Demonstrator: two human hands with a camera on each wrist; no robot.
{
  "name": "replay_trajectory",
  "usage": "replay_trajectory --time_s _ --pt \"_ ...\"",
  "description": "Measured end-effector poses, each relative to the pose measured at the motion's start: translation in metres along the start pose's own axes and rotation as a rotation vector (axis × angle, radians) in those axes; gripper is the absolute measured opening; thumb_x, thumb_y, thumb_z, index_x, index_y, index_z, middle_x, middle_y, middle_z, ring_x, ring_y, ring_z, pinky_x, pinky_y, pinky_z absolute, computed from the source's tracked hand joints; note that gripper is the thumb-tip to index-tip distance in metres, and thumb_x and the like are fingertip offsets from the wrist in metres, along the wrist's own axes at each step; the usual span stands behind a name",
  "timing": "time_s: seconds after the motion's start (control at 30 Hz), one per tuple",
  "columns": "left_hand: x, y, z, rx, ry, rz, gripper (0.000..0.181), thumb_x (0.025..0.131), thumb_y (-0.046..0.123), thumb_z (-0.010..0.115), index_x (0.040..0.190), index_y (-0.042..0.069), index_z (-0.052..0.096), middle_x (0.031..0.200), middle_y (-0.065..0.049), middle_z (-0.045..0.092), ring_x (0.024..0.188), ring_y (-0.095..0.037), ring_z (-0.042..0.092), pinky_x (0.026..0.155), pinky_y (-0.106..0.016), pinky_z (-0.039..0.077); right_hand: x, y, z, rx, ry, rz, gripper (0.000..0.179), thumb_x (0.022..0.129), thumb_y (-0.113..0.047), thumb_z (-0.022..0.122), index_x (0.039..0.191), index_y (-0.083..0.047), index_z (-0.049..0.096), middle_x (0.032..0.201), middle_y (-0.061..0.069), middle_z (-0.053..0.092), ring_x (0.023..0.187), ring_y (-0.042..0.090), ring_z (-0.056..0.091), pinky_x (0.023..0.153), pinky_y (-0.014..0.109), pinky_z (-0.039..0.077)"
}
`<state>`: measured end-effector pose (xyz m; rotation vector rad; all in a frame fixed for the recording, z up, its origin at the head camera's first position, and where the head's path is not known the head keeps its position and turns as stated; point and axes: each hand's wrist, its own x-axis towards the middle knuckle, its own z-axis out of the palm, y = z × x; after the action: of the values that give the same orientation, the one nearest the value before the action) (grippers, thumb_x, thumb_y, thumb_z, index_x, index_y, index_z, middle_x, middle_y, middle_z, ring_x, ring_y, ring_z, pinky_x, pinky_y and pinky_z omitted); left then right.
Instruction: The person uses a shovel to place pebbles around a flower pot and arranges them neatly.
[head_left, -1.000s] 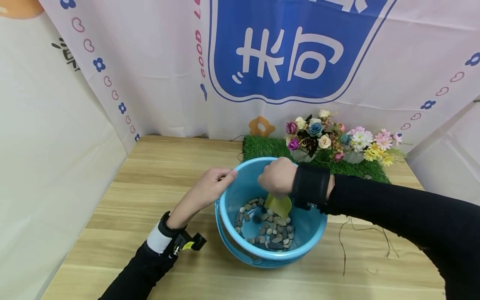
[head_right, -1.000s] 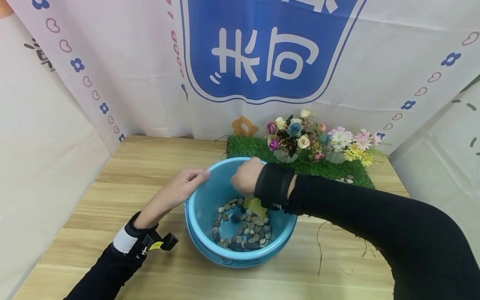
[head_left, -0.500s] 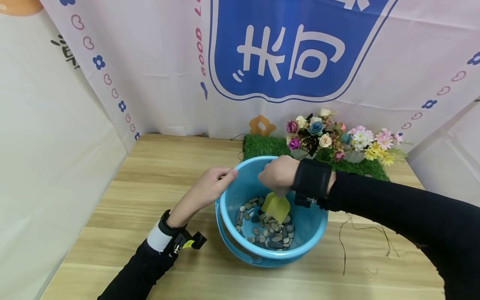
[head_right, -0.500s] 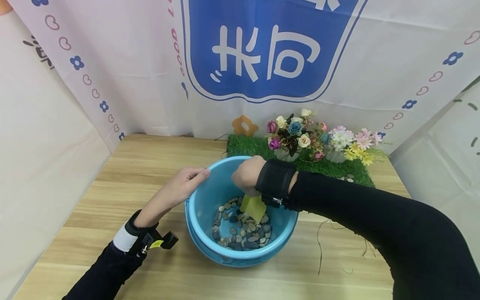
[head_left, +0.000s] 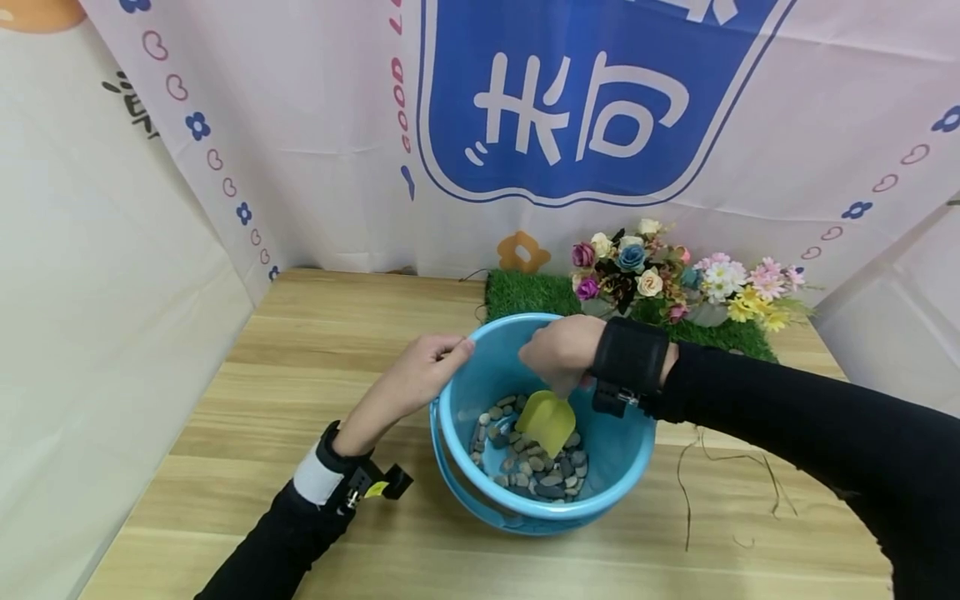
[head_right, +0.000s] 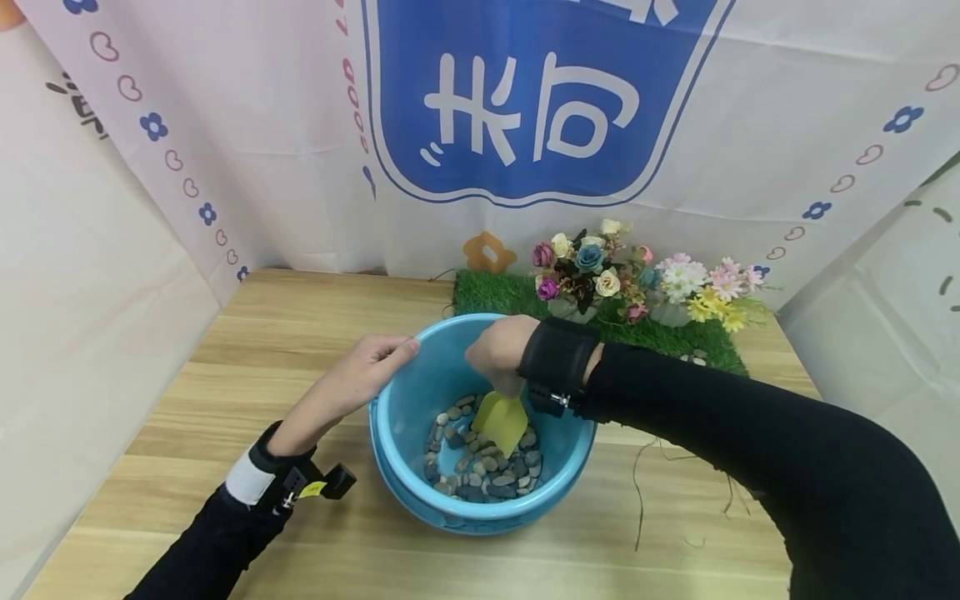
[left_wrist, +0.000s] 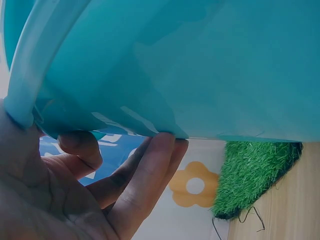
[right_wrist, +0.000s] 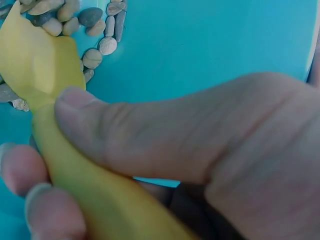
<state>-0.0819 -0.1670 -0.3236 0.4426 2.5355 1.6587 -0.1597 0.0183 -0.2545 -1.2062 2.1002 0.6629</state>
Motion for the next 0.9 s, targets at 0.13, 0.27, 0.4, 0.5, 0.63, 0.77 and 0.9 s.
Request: replay_trajectory --time_s 0.13,0.27,0.4,0.5,0.63,0.77,0.9 --pt "0.000 0.000 0.000 -0.001 -0.001 -0.006 0.038 0.101 0.029 0.039 0.081 0.001 0.057 0.079 -0.015 0.065 0.068 -0.025 0.066 0.055 -0.031 0.057 0.002 0.002 0.000 0.050 -0.029 -0.004 0.010 0.088 -0.013 0.059 0.092 -0.015 0.050 0.078 -0.001 0.055 0.056 0.013 0.060 0.044 0.022 0.047" --pt "0.000 0.000 0.000 -0.002 0.001 -0.011 0.037 0.101 0.028 0.039 0.083 0.001 0.058 0.080 -0.015 0.065 0.068 -0.026 0.066 0.055 -0.031 0.057 0.004 0.003 0.001 0.090 -0.054 -0.050 0.018 0.089 -0.013 0.057 0.074 -0.015 0.048 0.061 -0.003 0.051 0.047 0.011 0.054 0.041 0.019 0.038" --pt "0.000 0.000 0.000 0.004 -0.001 -0.003 0.038 0.101 0.029 0.039 0.082 0.001 0.057 0.078 -0.015 0.064 0.068 -0.025 0.066 0.055 -0.031 0.057 0.006 0.005 0.004 0.134 -0.075 -0.123 0.042 0.090 -0.014 0.057 0.053 -0.017 0.038 0.043 -0.004 0.037 0.038 0.009 0.038 0.042 0.021 0.023" --pt "0.000 0.000 0.000 0.003 -0.001 -0.003 0.038 0.101 0.029 0.039 0.082 0.002 0.057 0.078 -0.014 0.065 0.068 -0.024 0.066 0.055 -0.031 0.057 0.006 0.006 0.004 0.146 -0.075 -0.151 0.047 0.091 -0.016 0.057 0.049 -0.018 0.037 0.041 -0.004 0.036 0.037 0.010 0.036 0.043 0.022 0.021" --pt "0.000 0.000 0.000 0.005 0.009 -0.015 0.037 0.101 0.029 0.039 0.085 0.002 0.059 0.080 -0.014 0.065 0.067 -0.023 0.066 0.055 -0.031 0.057 0.005 0.007 0.006 0.149 -0.066 -0.163 0.047 0.092 -0.018 0.057 0.049 -0.017 0.038 0.043 -0.003 0.042 0.038 0.011 0.038 0.044 0.021 0.024" --pt "0.000 0.001 0.000 0.005 0.006 -0.008 0.037 0.101 0.029 0.039 0.084 0.002 0.059 0.079 -0.013 0.065 0.067 -0.023 0.066 0.055 -0.031 0.057 0.004 0.009 0.007 0.166 -0.062 -0.186 0.047 0.092 -0.019 0.058 0.049 -0.017 0.039 0.045 -0.002 0.047 0.039 0.010 0.040 0.045 0.021 0.029" --pt "0.000 0.001 0.001 -0.002 0.002 -0.001 0.038 0.101 0.029 0.039 0.081 0.002 0.056 0.075 -0.013 0.063 0.067 -0.023 0.066 0.055 -0.032 0.057 0.005 0.014 0.010 0.226 -0.078 -0.270 0.046 0.093 -0.018 0.056 0.049 -0.016 0.041 0.045 -0.002 0.044 0.039 0.010 0.038 0.044 0.021 0.028"
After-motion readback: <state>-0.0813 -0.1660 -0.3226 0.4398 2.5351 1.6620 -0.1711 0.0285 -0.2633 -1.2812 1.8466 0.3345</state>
